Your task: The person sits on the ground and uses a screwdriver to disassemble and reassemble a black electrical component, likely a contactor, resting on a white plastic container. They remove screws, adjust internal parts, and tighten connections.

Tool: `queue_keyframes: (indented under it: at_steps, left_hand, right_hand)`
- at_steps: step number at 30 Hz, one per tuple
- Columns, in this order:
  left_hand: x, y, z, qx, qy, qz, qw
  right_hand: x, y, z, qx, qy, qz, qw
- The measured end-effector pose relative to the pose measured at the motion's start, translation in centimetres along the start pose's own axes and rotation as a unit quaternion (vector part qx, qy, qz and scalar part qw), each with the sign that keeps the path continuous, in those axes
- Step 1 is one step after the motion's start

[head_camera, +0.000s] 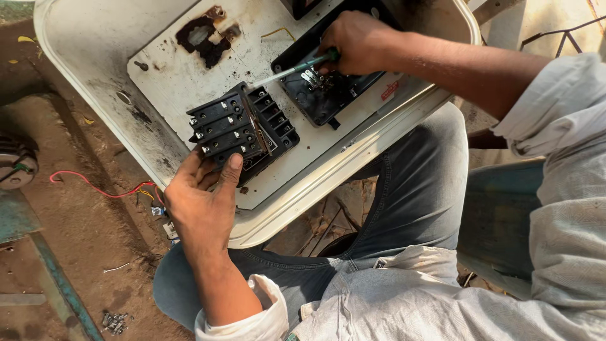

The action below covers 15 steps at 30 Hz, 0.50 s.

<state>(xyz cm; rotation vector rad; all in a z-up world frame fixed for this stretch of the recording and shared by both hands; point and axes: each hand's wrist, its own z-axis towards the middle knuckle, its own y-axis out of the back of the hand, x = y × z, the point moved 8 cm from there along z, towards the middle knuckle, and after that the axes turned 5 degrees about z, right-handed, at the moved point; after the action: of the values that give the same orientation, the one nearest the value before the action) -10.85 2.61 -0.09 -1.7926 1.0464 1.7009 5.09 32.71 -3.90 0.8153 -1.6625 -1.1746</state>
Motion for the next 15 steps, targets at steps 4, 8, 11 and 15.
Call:
queue_keyframes:
  at_steps: [4,8,11,15]
  left_hand:
    - [0.2,1.0,-0.2,-0.055,0.011,0.037,0.998]
    - [0.3,1.6,-0.4,-0.097,0.016,0.062,0.993]
    - [0.5,1.7,-0.5,-0.121,0.009,0.048,0.991]
    - [0.3,2.0,-0.6,-0.138,-0.034,0.005,0.990]
  right_hand:
    - [-1.7,1.6,-0.8,-0.005,-0.041,0.009,0.999]
    - [-2.6,2.2,-1.8,-0.022,-0.072,0.091,0.993]
    - [-2.4,1.6,-2.1,-0.009,-0.065,0.113,0.991]
    - [0.1,2.5,-1.0,-0.069,0.059,0.194,0.977]
